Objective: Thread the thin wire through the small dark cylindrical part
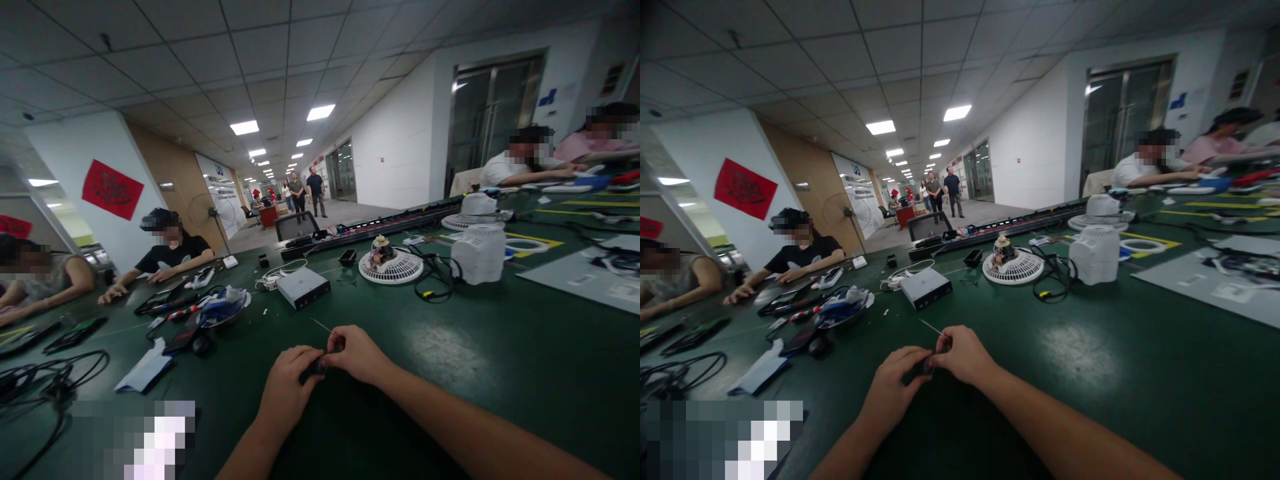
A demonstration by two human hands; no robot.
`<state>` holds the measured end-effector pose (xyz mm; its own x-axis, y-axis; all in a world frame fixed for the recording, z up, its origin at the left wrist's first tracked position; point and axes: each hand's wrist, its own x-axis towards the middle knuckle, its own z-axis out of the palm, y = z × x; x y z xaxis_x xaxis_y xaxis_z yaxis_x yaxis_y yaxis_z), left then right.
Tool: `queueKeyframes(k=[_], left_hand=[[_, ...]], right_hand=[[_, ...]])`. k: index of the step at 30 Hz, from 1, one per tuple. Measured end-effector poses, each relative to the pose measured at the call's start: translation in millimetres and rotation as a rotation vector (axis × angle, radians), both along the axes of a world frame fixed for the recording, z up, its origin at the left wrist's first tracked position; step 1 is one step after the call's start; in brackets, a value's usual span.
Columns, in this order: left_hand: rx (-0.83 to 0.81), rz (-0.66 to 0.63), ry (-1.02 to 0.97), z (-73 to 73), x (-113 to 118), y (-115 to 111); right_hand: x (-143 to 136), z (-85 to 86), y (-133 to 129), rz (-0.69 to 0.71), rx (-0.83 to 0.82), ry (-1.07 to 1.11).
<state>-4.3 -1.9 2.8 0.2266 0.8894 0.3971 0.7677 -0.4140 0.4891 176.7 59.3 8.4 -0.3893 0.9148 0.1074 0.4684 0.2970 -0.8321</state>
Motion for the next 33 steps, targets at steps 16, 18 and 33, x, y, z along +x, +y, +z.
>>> queueKeyframes(k=[16, 18, 33], left_hand=[[-0.062, -0.137, 0.06, 6.3, 4, -6], [-0.054, -0.149, 0.066, 5.5, 3, -6], [0.102, 0.142, -0.053, -2.1, 1, 2]], right_hand=[[23, 12.0, 5, 0.314, 0.237, -0.206], [24, 15.1, 3, 0.329, 0.29, -0.219], [21, 17.1, -2, 0.091, 0.372, -0.201]])
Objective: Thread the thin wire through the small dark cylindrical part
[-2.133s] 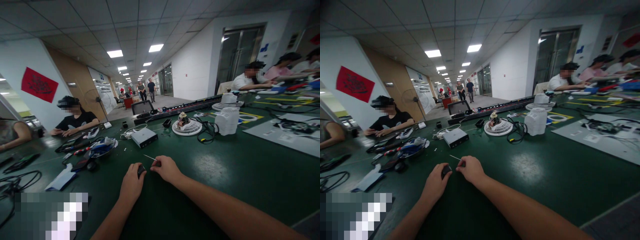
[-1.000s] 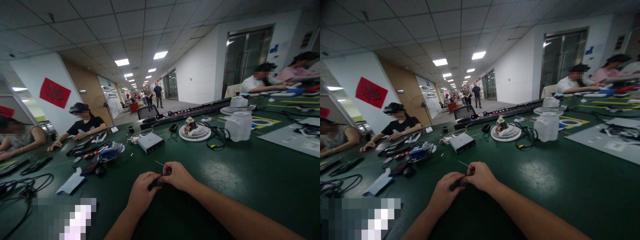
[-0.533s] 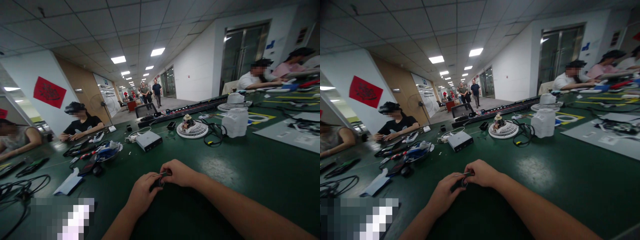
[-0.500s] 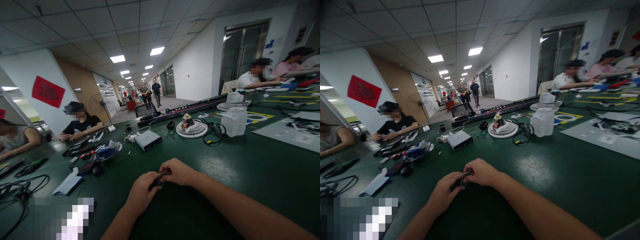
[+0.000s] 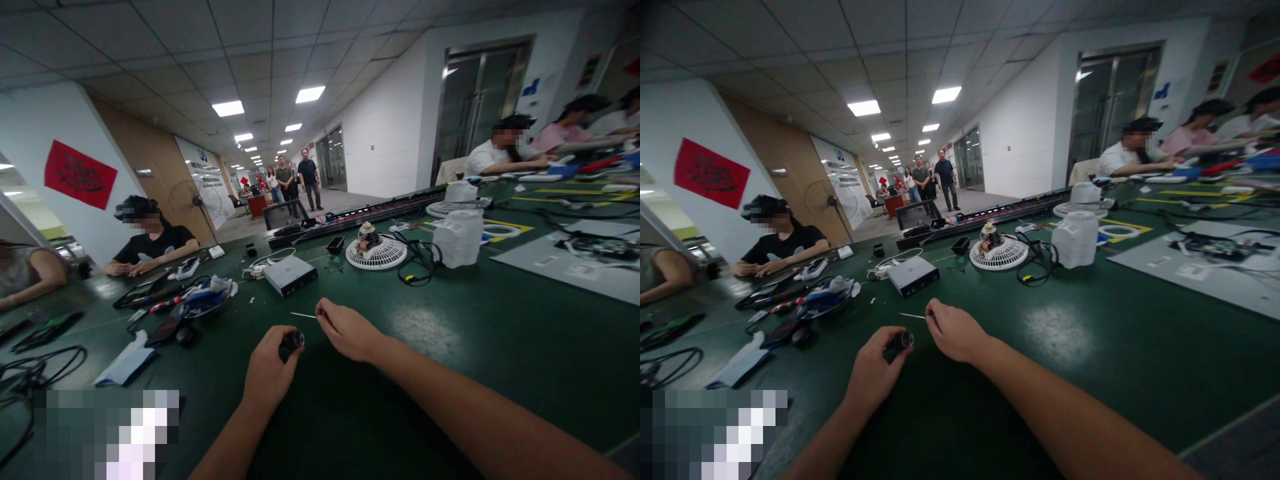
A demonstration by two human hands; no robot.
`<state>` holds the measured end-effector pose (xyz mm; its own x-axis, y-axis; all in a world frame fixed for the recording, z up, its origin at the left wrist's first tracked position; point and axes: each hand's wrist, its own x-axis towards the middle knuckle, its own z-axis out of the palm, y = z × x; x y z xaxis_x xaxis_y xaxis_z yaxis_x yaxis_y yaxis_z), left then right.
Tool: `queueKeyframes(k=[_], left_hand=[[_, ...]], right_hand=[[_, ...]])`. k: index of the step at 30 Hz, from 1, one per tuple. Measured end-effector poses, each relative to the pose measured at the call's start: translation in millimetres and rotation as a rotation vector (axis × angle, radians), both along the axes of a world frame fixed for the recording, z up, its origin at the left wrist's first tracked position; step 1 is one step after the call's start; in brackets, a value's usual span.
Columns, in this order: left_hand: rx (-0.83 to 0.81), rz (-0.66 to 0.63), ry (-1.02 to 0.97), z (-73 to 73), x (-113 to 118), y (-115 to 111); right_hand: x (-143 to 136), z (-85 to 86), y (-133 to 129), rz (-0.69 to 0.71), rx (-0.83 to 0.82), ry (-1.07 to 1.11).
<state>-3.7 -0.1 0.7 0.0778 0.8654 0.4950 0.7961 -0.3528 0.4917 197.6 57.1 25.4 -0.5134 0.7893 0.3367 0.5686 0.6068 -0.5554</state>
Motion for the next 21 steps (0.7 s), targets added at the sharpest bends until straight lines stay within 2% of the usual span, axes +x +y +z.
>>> queueKeyframes(k=[4, 6, 9, 14, 18, 21], left_hand=[[-0.035, 0.148, -0.027, 1.6, -4, 1], [-0.049, 0.181, -0.039, 2.8, -5, 0], [-0.06, 0.144, -0.039, 3.3, -3, -1], [-0.051, 0.108, -0.041, 2.2, -1, -2], [-0.049, 0.099, -0.026, 2.0, -1, -2], [-0.05, 0.079, -0.004, 1.8, -1, -2]], right_hand=[[10, 4.4, 5, 0.117, 0.156, -0.155], [11, 5.3, 4, 0.148, 0.194, -0.173], [7, 6.4, 0, 0.162, 0.247, -0.188], [6, 10.0, -3, 0.106, 0.306, -0.274], [8, 11.4, -5, 0.163, 0.299, -0.267], [6, 11.6, -7, 0.126, 0.289, -0.249]])
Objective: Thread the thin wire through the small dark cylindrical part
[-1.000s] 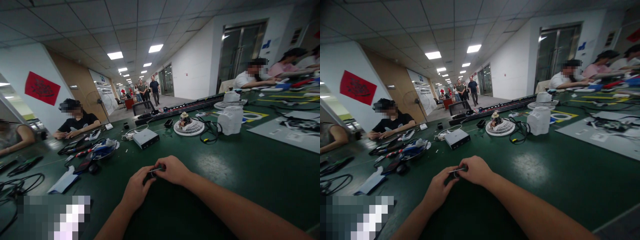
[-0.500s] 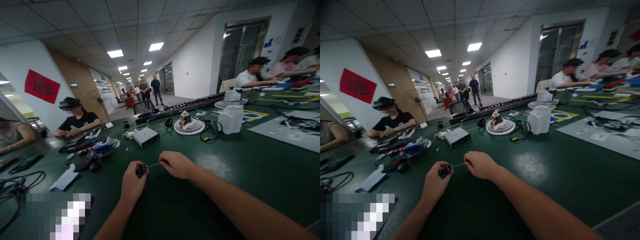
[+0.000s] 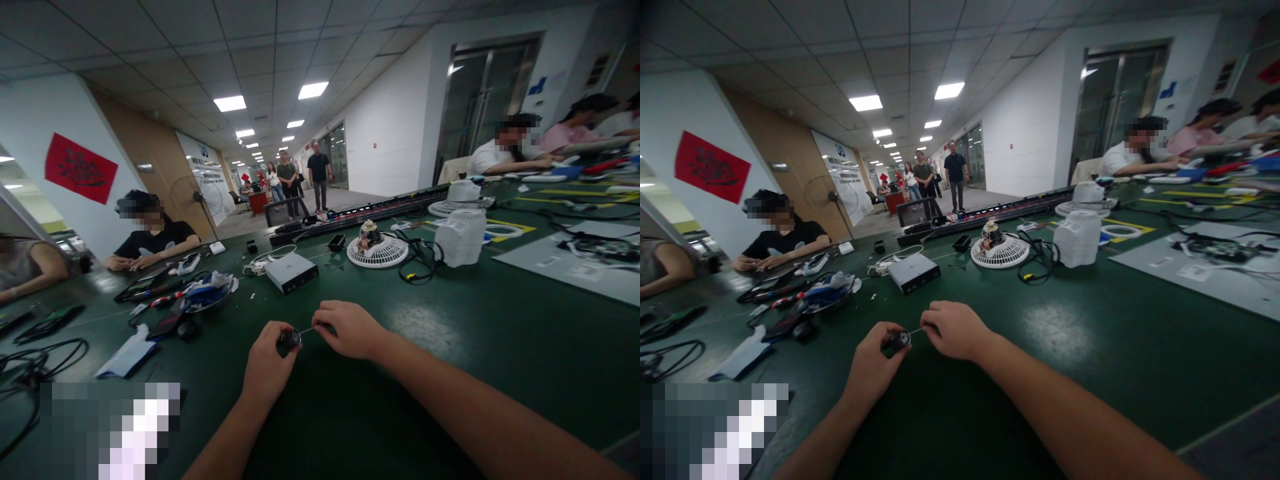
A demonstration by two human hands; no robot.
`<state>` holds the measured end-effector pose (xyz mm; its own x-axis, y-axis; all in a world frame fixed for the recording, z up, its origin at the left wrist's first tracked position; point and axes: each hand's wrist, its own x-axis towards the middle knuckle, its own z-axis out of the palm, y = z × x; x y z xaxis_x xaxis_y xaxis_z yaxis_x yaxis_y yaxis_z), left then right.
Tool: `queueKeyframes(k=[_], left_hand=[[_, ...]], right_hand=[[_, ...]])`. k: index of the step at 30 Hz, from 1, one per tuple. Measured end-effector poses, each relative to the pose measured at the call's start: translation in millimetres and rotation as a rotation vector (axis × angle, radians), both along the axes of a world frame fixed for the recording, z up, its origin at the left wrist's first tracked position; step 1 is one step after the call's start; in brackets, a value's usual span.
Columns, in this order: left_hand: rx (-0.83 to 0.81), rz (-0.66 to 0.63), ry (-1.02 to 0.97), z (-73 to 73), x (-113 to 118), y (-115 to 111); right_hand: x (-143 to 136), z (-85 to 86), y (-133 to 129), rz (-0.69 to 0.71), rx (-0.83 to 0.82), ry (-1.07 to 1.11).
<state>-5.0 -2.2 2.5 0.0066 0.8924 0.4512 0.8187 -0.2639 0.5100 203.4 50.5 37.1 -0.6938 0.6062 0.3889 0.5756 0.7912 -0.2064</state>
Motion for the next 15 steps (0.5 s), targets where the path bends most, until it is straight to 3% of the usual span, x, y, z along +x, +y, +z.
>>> queueKeyframes(k=[4, 15], left_hand=[[0.013, -0.001, 0.019, -0.7, 1.5, 0.7], [0.0, 0.022, 0.006, 0.4, 2.0, 0.8]], right_hand=[[-3.6, 1.3, -2.9, -0.091, 0.016, -0.048], [-3.2, 7.7, -6.5, -0.168, -0.013, -0.064]])
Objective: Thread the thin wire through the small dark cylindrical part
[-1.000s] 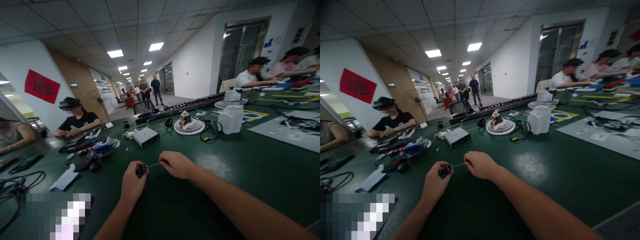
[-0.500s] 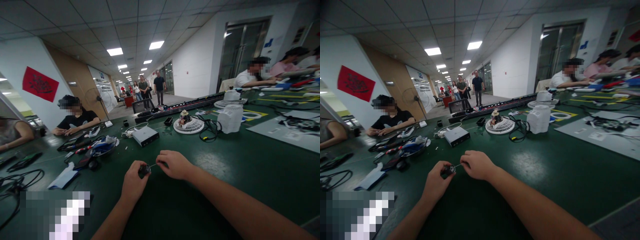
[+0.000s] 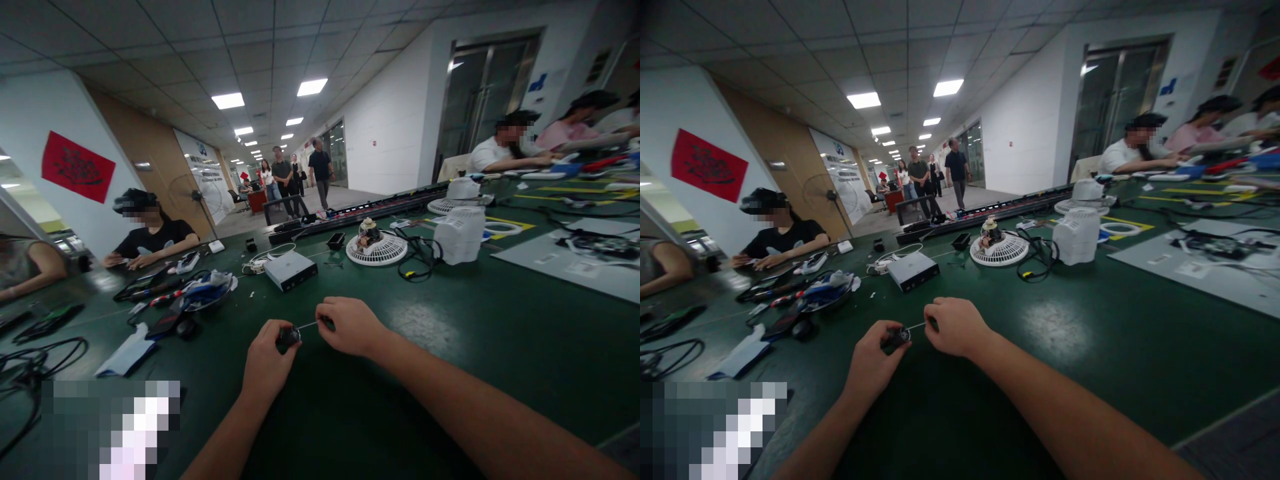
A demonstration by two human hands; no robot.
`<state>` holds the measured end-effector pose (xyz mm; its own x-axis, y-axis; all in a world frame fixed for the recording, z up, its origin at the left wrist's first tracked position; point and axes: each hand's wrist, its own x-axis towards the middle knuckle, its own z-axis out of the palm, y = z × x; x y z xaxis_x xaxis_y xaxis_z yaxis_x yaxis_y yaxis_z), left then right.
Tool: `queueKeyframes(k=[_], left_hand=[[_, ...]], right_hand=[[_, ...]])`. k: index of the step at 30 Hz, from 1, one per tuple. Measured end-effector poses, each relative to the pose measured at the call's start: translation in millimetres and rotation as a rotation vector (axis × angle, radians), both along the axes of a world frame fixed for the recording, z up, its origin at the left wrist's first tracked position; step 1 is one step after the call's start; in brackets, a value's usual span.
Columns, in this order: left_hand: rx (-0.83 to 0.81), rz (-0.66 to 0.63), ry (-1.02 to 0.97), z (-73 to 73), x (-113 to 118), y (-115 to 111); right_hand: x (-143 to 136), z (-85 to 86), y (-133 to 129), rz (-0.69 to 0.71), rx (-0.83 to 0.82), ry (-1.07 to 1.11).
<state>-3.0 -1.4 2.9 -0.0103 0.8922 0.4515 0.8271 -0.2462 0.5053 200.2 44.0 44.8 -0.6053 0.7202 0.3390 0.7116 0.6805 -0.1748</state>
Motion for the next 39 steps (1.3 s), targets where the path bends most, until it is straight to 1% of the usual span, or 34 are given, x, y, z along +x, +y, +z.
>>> queueKeyframes(k=[8, 12, 21, 23, 29, 34, 39], left_hand=[[-0.004, -0.015, 0.003, -0.5, -2, -1], [-0.002, -0.032, 0.003, -0.3, -2, -1], [0.026, -0.092, 0.08, 0.8, 0, -2], [0.025, -0.084, 0.075, -0.1, -1, -2], [0.008, 0.004, 0.023, 0.1, -6, -1], [0.035, 0.051, -0.046, 0.0, -5, 0], [0.056, 0.063, -0.122, 0.6, -3, 0]], right_hand=[[3, -1.9, 1, 0.067, -0.013, -0.008], [3, -1.2, 1, 0.056, -0.012, -0.033], [-1, 2.2, -4, 0.082, 0.102, -0.097], [-2, 2.5, -5, 0.094, 0.111, -0.099], [-4, 0.4, -3, 0.153, 0.136, -0.052], [-7, -8.4, 0, 0.086, 0.064, 0.057], [-10, -15.9, -1, 0.055, -0.069, 0.071]])
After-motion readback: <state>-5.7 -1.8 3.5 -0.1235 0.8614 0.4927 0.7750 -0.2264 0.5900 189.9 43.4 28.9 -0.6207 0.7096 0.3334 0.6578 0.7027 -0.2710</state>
